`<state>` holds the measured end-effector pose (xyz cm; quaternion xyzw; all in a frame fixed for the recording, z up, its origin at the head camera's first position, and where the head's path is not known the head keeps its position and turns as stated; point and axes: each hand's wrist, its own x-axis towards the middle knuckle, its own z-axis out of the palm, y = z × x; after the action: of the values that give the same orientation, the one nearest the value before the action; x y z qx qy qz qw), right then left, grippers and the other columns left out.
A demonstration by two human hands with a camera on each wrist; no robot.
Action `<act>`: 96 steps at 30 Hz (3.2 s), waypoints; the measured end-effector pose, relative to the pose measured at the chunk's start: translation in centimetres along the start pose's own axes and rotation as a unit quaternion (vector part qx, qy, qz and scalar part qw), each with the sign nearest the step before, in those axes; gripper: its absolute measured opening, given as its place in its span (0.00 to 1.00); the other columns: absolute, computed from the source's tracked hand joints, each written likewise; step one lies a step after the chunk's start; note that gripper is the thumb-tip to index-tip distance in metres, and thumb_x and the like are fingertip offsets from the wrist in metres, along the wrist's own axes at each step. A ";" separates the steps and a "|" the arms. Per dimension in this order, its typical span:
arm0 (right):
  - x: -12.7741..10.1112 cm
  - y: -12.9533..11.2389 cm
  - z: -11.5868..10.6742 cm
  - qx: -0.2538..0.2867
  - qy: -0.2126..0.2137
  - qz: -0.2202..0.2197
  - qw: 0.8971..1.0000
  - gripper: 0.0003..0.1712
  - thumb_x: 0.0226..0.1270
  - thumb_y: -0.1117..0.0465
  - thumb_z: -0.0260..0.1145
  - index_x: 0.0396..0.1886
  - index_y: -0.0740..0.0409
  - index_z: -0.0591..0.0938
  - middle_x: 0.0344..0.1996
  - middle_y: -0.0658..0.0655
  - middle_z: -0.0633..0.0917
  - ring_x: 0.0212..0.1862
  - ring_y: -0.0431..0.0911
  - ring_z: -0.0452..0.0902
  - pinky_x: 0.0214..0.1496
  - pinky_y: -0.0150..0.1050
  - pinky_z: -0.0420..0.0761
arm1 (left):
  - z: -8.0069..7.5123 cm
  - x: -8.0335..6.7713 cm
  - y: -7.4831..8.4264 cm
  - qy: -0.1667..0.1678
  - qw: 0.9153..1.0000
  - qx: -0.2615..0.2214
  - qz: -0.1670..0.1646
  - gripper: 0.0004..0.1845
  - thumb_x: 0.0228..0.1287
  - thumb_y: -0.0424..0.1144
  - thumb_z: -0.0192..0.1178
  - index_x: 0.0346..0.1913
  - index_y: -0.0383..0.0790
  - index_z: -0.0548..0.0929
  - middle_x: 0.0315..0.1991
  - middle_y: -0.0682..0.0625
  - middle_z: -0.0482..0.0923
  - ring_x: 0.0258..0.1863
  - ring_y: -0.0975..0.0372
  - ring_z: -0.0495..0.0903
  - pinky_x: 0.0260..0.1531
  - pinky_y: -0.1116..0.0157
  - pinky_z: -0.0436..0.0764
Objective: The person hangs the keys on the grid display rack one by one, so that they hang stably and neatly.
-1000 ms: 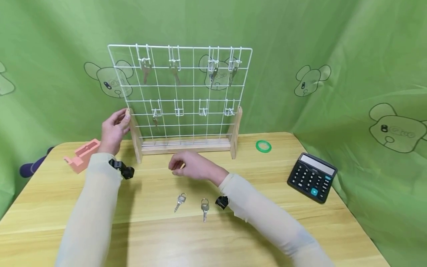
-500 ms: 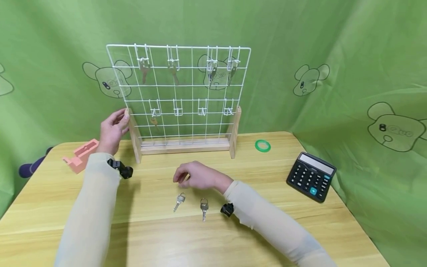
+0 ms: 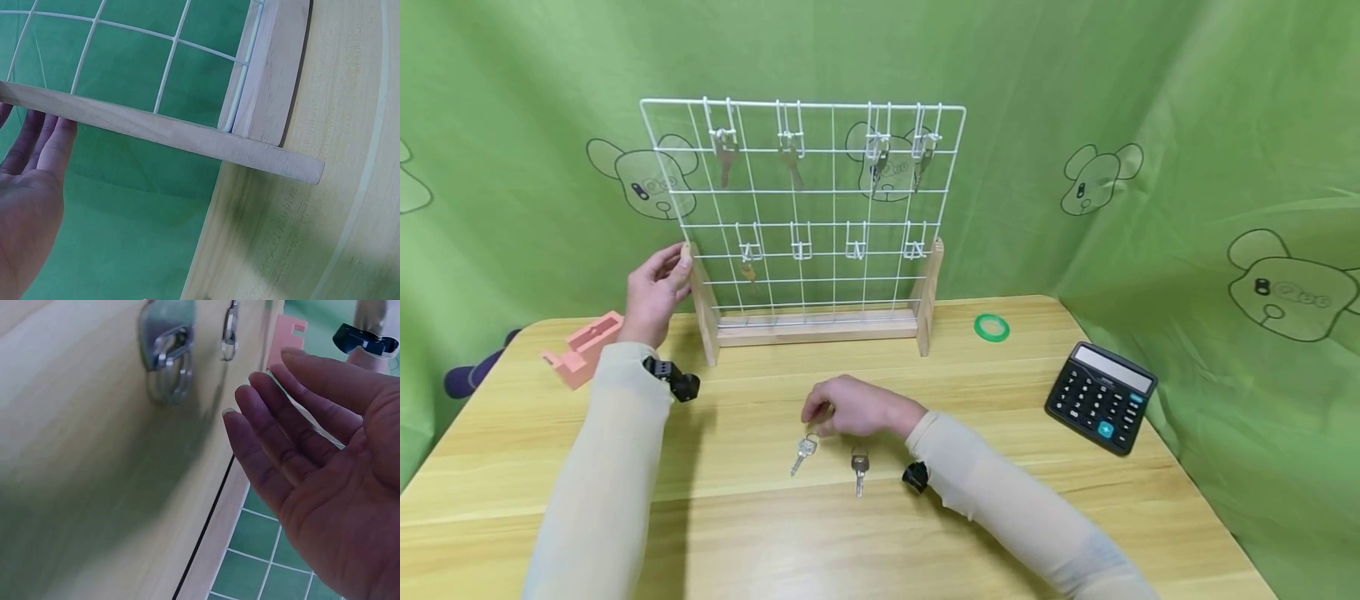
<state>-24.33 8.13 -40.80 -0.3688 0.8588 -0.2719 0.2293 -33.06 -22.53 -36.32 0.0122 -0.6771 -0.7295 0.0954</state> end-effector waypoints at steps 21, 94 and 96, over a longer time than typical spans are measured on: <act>1.5 0.2 1.2 -0.092 -0.007 0.000 0.996 0.08 0.59 0.71 0.71 0.37 0.56 0.85 0.32 0.45 0.79 0.36 0.36 0.74 0.42 0.23 0.77 | 0.0 0.1 -0.2 -0.001 1.000 -0.001 0.001 0.28 0.69 0.43 0.60 0.70 0.41 0.70 0.66 0.41 0.66 0.61 0.54 0.70 0.60 0.66 0.76; -0.2 -0.9 -3.6 0.073 0.172 -0.024 0.982 0.06 0.64 0.69 0.69 0.38 0.56 0.85 0.33 0.46 0.83 0.39 0.41 0.79 0.45 0.32 0.82 | 0.1 0.0 -0.3 0.006 1.000 0.002 0.013 0.29 0.69 0.43 0.60 0.70 0.39 0.69 0.66 0.40 0.66 0.60 0.55 0.71 0.56 0.70 0.78; -0.2 -1.0 -3.8 0.074 0.182 -0.026 0.980 0.06 0.64 0.70 0.68 0.38 0.57 0.85 0.33 0.47 0.83 0.39 0.41 0.78 0.45 0.32 0.83 | 0.1 0.0 -0.3 0.006 1.000 0.002 0.014 0.29 0.69 0.43 0.60 0.70 0.39 0.69 0.66 0.39 0.66 0.60 0.55 0.71 0.56 0.70 0.78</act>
<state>-25.93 8.81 -37.28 -0.3173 0.8537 -0.4033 0.0883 -33.08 -22.40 -36.62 0.0070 -0.6782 -0.7266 0.1097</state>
